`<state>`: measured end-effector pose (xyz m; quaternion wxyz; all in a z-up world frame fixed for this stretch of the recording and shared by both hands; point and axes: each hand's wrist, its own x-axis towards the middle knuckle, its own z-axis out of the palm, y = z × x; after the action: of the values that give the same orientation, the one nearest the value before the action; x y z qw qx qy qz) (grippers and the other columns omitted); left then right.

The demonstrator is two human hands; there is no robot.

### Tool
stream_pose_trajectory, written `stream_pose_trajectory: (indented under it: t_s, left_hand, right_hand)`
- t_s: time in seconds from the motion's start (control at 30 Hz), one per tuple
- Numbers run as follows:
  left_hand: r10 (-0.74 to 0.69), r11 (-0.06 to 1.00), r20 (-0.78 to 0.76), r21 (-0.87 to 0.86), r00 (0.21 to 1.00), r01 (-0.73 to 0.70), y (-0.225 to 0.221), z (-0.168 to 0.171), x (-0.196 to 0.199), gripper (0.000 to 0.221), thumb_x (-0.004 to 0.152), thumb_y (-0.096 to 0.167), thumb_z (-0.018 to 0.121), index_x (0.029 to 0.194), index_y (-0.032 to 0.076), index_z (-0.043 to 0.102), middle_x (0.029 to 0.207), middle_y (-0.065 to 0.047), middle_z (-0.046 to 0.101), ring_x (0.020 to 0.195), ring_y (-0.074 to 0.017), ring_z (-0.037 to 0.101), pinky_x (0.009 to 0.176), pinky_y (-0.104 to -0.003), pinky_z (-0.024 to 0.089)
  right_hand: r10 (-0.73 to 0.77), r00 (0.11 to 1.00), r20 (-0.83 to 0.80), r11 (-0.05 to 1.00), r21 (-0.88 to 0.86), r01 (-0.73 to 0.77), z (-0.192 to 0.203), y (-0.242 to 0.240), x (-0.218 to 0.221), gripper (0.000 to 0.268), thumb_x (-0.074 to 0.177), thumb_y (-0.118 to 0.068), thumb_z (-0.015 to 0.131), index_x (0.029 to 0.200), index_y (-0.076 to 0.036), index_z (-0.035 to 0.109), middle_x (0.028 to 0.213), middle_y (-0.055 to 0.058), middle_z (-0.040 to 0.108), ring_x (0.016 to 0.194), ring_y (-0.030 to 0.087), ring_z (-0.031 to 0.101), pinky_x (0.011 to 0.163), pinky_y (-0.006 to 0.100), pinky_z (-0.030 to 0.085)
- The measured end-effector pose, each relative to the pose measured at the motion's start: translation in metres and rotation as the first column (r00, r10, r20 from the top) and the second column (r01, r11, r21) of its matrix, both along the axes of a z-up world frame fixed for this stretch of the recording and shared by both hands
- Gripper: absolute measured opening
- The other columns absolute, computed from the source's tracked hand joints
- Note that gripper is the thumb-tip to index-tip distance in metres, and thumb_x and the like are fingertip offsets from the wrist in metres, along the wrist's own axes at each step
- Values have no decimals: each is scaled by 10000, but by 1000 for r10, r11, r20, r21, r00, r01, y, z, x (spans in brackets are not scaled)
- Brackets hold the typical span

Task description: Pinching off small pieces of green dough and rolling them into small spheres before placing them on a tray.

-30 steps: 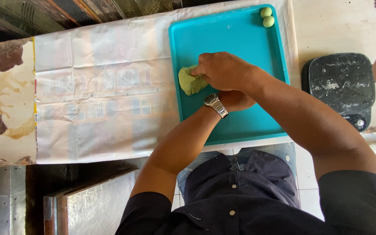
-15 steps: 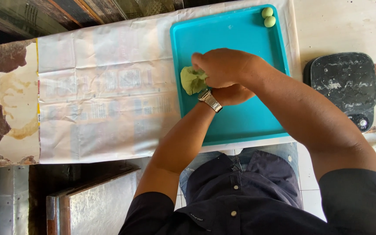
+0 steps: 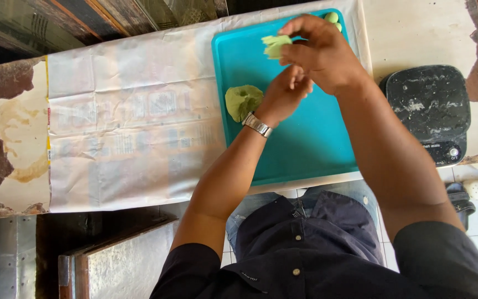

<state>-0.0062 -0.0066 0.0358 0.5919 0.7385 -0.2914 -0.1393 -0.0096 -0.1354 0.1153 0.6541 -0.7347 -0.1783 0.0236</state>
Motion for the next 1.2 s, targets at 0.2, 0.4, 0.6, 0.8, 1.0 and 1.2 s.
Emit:
stream_pose_trajectory:
  t_s: [0.2, 0.4, 0.6, 0.8, 1.0, 1.2]
  left_hand:
    - [43, 872, -316, -452, 948, -190, -4, -21, 1, 402, 1018, 57, 452, 1417, 65, 488, 1140, -121, 678, 848, -181, 692, 743, -334, 574]
    - [143, 935, 98, -340, 985, -102, -4, -18, -6, 666, 1036, 243, 673, 1598, 178, 322, 1394, -105, 567, 1038, -166, 731, 815, -296, 672]
    - [292, 928, 95, -270, 952, -258, -3, -18, -1, 402, 997, 263, 696, 1372, 151, 605, 1239, -28, 717, 969, -130, 705, 824, -300, 644]
    - [238, 918, -73, -310, 969, -248, -4, -25, 4, 217, 1069, 276, 640, 1236, 148, 694, 944, -54, 669, 869, -121, 691, 681, -360, 625]
    - [258, 834, -266, -424, 929, -354, -9, -37, 6, 296, 1040, 269, 685, 1199, 24, 641, 945, -146, 680, 882, -224, 735, 779, -435, 676]
    - [117, 794, -372, -521, 921, -312, -6, -26, -2, 274, 1027, 232, 713, 1177, 5, 682, 892, -122, 654, 872, -197, 718, 749, -389, 676]
  right_hand:
    - [-214, 941, -263, 888, 350, 299, -45, -35, -17, 236, 1066, -121, 659, 1295, -116, 601, 1009, 49, 658, 794, 171, 694, 759, 281, 599]
    - [-185, 883, -431, 787, 472, 396, -70, -50, -23, 81, 1056, -141, 676, 983, -139, 640, 918, 98, 670, 754, 233, 668, 664, 343, 578]
    - [-110, 936, -333, 815, 509, 277, -80, -45, -24, 90, 1035, -221, 717, 1074, -142, 696, 1047, 46, 720, 942, 187, 722, 833, 318, 637]
    - [-289, 914, -286, 818, 422, 391, -93, -39, -22, 108, 1026, -58, 737, 1081, 6, 669, 951, 139, 711, 842, 247, 771, 786, 375, 692]
    - [-313, 949, -27, 913, 266, 309, -83, -32, -32, 299, 1054, -90, 738, 1278, 63, 612, 985, 182, 715, 950, 262, 755, 897, 457, 662]
    - [-323, 901, 289, 938, -31, 346, -71, -26, -41, 295, 1003, -64, 815, 1105, 159, 650, 1110, 282, 664, 992, 402, 724, 833, 513, 607]
